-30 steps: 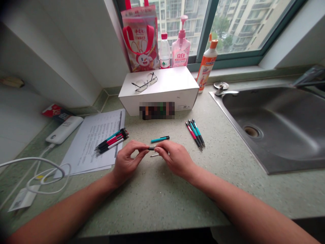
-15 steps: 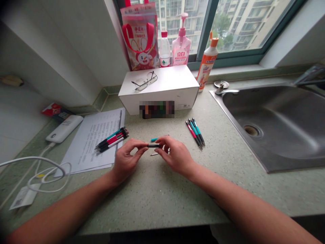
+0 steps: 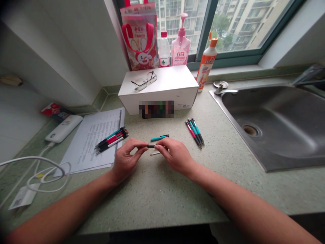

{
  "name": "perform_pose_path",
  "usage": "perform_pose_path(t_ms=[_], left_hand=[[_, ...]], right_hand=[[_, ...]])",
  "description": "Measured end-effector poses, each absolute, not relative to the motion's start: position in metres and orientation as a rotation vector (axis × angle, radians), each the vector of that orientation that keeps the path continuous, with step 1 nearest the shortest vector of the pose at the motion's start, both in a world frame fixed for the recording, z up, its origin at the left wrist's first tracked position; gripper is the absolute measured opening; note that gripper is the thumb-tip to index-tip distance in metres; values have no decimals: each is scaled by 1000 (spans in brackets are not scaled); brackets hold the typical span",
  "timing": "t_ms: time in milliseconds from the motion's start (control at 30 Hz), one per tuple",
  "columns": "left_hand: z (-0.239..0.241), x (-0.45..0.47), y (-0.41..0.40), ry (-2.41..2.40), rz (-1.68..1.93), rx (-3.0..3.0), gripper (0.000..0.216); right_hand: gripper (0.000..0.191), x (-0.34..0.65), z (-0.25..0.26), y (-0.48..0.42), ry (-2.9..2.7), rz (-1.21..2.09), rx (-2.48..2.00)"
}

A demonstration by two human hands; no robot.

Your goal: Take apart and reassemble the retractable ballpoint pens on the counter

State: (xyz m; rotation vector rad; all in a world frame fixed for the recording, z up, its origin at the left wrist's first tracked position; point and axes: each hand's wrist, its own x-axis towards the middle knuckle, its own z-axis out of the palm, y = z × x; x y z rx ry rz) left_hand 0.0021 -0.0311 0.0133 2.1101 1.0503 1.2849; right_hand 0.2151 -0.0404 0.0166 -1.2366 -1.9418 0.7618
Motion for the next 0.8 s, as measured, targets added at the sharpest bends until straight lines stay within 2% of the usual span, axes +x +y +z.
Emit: perform_pose_path(t_ms=[267, 500, 667, 800], left_hand=[[13, 2, -31, 1042, 1286, 2121, 7], [13, 2, -29, 1022, 1224, 2215, 6], [14, 5, -29, 970, 1108, 2345, 9], [11, 2, -27, 1129, 959, 2401, 7]], right_hand=[[14, 216, 16, -42, -1924, 790, -1233], [20, 217, 15, -39, -1968, 797, -1243], [17, 218, 18, -39, -2102, 739, -1286], [14, 222, 24, -38, -2194, 586, -1375]])
